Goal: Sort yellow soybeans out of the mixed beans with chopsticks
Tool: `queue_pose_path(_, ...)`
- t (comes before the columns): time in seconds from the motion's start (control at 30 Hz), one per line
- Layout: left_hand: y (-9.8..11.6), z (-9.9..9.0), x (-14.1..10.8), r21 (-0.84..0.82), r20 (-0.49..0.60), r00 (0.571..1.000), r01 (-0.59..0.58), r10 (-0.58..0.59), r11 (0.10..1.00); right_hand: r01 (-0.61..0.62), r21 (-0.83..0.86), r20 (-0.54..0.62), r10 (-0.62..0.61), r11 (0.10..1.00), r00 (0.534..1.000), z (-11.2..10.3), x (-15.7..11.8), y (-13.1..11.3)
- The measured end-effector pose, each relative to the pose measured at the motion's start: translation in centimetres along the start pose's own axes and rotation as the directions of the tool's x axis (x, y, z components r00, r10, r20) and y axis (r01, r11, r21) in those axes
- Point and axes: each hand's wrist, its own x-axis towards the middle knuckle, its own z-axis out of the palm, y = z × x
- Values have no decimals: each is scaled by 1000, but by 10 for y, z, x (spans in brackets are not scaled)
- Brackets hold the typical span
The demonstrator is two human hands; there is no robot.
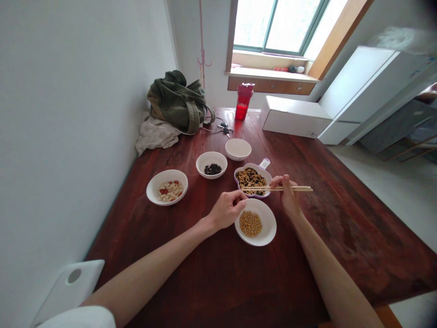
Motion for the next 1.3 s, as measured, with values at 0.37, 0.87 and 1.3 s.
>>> queue_pose_path(0.37, 0, -1, 0, 8, 3, 1000, 0, 0, 1000, -27, 275, -174, 77, 961, 982, -1, 8, -15)
queue_pose_path(0.87, -1, -1, 0, 12, 6, 1000, 7, -7, 1000, -213, 405, 156, 162, 889, 974, 0, 6, -43)
queue_pose_path(1.3, -2, -1, -1, 6, 1, 1000, 0, 0, 1000, -251, 375, 195, 189, 893, 962, -1, 5, -44)
